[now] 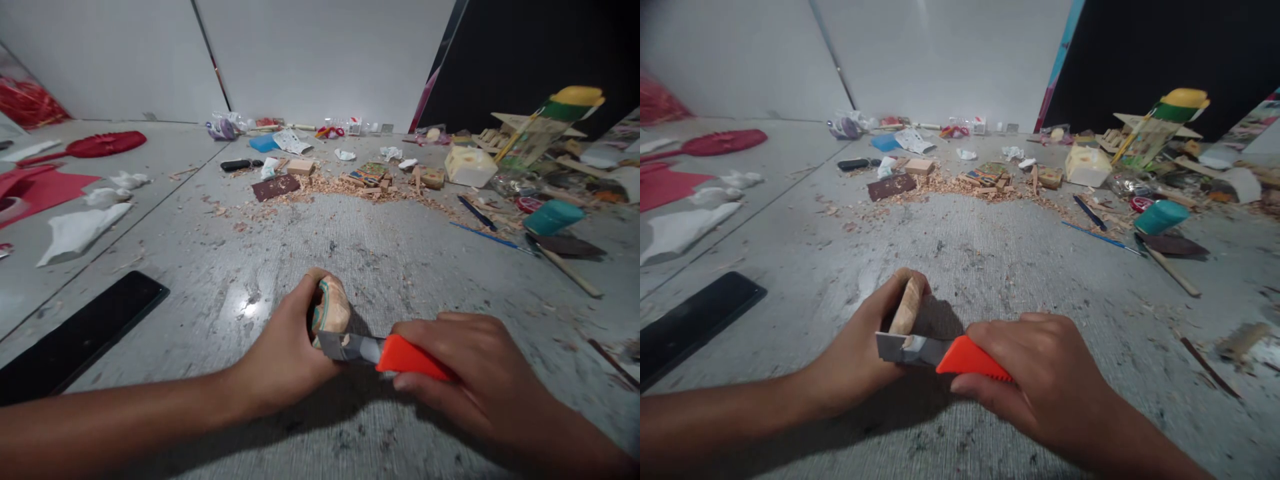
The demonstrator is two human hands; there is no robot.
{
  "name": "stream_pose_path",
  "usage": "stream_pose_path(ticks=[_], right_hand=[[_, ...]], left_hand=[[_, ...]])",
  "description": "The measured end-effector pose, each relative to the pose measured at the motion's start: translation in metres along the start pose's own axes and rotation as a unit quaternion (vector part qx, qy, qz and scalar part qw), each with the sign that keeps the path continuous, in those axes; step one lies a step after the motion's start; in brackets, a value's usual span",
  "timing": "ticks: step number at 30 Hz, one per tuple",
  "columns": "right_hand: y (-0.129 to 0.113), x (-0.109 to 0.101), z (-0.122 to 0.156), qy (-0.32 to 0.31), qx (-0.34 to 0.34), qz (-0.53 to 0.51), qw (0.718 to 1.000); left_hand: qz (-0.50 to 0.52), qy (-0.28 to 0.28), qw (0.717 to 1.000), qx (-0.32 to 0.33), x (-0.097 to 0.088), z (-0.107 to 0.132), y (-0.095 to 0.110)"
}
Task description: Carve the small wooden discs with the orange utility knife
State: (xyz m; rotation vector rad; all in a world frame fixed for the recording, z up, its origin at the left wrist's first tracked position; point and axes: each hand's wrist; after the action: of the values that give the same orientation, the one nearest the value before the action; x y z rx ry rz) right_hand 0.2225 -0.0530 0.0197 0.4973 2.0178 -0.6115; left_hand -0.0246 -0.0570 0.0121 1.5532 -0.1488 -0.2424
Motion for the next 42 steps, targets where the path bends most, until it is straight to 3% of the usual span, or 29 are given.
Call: stream_pose_path(ticks=[9, 14, 18, 26, 28, 30, 33, 35, 38, 42], right_hand=[[0.003, 0.005, 0.006, 0.026, -0.001, 0.069, 0.997], [0.014, 0.001, 0.006, 0.067, -0.048, 0.144, 0.986], [0.025, -0.002, 0.002, 0.069, -0.046, 0.156, 0.984], [0.024, 0.000, -0.004, 0.068, -0.046, 0.163, 0.983], [0.031, 0.000, -0.003, 0.059, -0.017, 0.164, 0.985], [0.050, -0.005, 0.001, 0.063, 0.065, 0.186, 0.978], [0.086, -0.029, 0.006, 0.143, 0.237, 0.267, 0.923], [0.097, -0.045, 0.007, 0.191, 0.289, 0.287, 0.893], [0.079, -0.051, 0.001, 0.178, 0.260, 0.219, 0.923], [0.029, -0.025, -0.009, 0.037, 0.161, 0.063, 0.984]], left_hand=[[0.022, 0.010, 1.000, 0.000, 0.001, 0.000, -0.002], [0.062, 0.007, 0.997, -0.055, 0.001, 0.000, 0.003], [0.084, 0.000, 0.990, -0.115, -0.002, -0.003, 0.003], [0.057, -0.005, 0.990, -0.130, -0.009, -0.012, -0.004], [0.054, -0.005, 0.987, -0.151, -0.009, -0.010, -0.002], [0.037, -0.002, 0.989, -0.141, -0.010, -0.006, 0.001], [-0.027, -0.011, 0.999, -0.046, -0.012, -0.001, 0.003], [-0.065, -0.004, 0.998, 0.000, -0.014, -0.002, 0.001], [-0.106, 0.037, 0.994, 0.007, -0.016, -0.008, -0.005], [-0.131, 0.064, 0.989, 0.025, -0.017, -0.014, -0.013]])
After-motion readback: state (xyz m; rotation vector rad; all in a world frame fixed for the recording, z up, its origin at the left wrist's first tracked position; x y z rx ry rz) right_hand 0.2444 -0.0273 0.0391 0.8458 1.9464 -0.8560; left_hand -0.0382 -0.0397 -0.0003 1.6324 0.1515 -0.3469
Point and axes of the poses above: each hand's wrist, its own z-axis away from the middle knuckle, its own x-axis out of the palm, y = z × x, and after that the axes turned 10 degrees about z, right-handed
